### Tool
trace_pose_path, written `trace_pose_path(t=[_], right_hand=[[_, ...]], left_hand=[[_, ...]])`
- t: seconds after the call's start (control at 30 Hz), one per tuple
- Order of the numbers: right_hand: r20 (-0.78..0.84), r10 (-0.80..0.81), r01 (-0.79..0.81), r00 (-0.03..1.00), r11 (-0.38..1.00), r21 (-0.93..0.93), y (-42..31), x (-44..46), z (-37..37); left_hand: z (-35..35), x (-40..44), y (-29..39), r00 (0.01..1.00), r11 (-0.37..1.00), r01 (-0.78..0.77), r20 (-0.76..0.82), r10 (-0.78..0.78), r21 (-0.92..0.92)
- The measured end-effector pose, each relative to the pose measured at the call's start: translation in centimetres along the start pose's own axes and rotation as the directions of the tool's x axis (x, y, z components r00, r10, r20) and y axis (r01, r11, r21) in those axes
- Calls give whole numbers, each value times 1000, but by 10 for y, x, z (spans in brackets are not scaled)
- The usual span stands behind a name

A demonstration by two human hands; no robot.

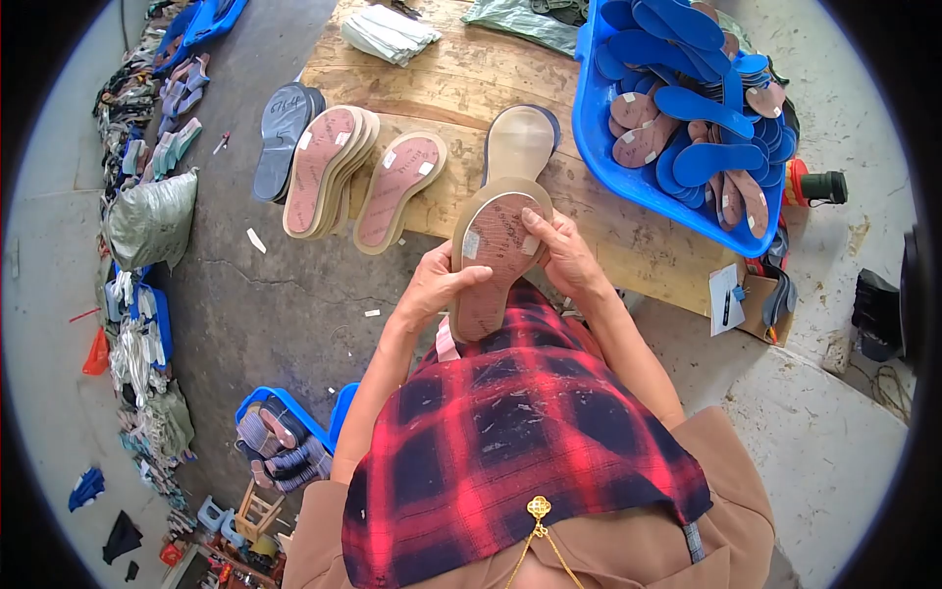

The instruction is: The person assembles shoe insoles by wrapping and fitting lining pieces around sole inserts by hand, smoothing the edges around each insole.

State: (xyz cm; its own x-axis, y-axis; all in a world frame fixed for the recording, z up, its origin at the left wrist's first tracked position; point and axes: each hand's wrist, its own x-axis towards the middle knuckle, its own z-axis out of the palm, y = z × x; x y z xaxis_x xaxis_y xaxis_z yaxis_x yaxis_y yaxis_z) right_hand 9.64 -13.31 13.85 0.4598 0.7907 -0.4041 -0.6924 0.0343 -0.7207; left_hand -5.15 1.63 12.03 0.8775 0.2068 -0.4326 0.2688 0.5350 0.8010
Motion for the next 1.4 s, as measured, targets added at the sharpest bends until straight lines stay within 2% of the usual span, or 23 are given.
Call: trace_pose_path(t=[0.13, 0.2, 0.27, 0.33, 0.43, 0.47, 0.5, 0.57, 0.63, 0.67, 0.7, 0.77, 0.83, 0.87, 0.9, 0.93, 0.97, 1.0, 1.03, 1.1, 1.2, 1.33, 1.4], right_hand=[[-111, -112, 90, 987, 978, -188, 8, 8, 3], [-163, -191, 144, 968, 955, -260, 7, 13, 11], [-87, -206, 199, 975, 977, -82, -5, 14, 23], [-49, -277, 277, 960, 961, -7, -13, 16, 40], [87, -669, 456, 738, 401, -794, -19, 37, 61], [346, -729, 404, 591, -104, -909, -23, 56, 63], [419, -676, 399, 607, -197, -896, -26, 73, 56], [544, -541, 401, 641, -368, -839, -26, 109, 36], [348, -674, 201, 651, -289, -936, -33, 139, 15], [379, -688, 185, 620, -341, -922, -30, 148, -3], [409, -701, 164, 585, -391, -905, -22, 152, -25], [254, -695, 169, 673, -191, -967, 2, 134, -52], [141, -692, 155, 708, -43, -987, 24, 98, -66], [82, -658, 145, 748, 41, -989, 39, 81, -75], [22, -619, 127, 785, 127, -984, 52, 67, -80], [80, -606, 125, 791, 32, -992, 62, 56, -80], [138, -586, 125, 798, -62, -990, 71, 49, -79], [194, -559, 128, 806, -155, -979, 76, 46, -79], [193, -552, 129, 811, -152, -980, 79, 47, -81], [189, -534, 135, 824, -139, -981, 82, 55, -85], [241, -536, 196, 809, -139, -971, 80, 66, -93], [230, -534, 206, 814, -106, -973, 77, 73, -95], [128, -482, 169, 867, 42, -985, 72, 78, -97]], left_hand=[[-1, 7, -8, 990, 991, -129, -51, 128, -20], [-4, 13, -11, 977, 977, -149, -129, 169, 155], [-7, 27, -16, 942, 925, -187, -206, 264, 331], [0, 29, -5, 988, 988, 18, -149, -42, -156], [21, 21, 4, 961, 752, 265, 231, -153, -604], [35, 11, -2, 938, 620, 337, 310, -155, -709], [42, 6, -6, 911, 469, 407, 387, -144, -784], [31, 5, -7, 868, 495, 446, 496, -35, -746], [22, -9, -19, 831, 360, 528, 556, -30, -769], [16, -7, -26, 790, 443, 539, 612, 29, -717], [15, -7, -20, 851, 467, 472, 525, -21, -747], [14, -10, -5, 940, 522, 330, 324, -106, -787], [-51, 24, -27, 981, 890, 190, 120, -154, -414], [-42, 29, 16, 954, 989, 127, -263, -141, -70], [-41, 52, 21, 869, 944, -168, -411, 277, 283], [-104, 69, -3, 865, 886, -40, -428, 262, 462], [-130, 80, 2, 816, 612, -61, -313, 485, 789], [-129, 82, 18, 839, 670, 136, -444, 314, 730], [-149, 94, 12, 797, 470, 24, -301, 523, 882], [-163, 101, 3, 774, 175, 204, -269, 574, 963], [-132, 96, -6, 614, 13, 114, -81, 785, 993], [-64, 71, -52, 811, 642, -84, -322, 488, 762], [-43, 67, -71, 880, 577, -97, -201, 431, 811]])
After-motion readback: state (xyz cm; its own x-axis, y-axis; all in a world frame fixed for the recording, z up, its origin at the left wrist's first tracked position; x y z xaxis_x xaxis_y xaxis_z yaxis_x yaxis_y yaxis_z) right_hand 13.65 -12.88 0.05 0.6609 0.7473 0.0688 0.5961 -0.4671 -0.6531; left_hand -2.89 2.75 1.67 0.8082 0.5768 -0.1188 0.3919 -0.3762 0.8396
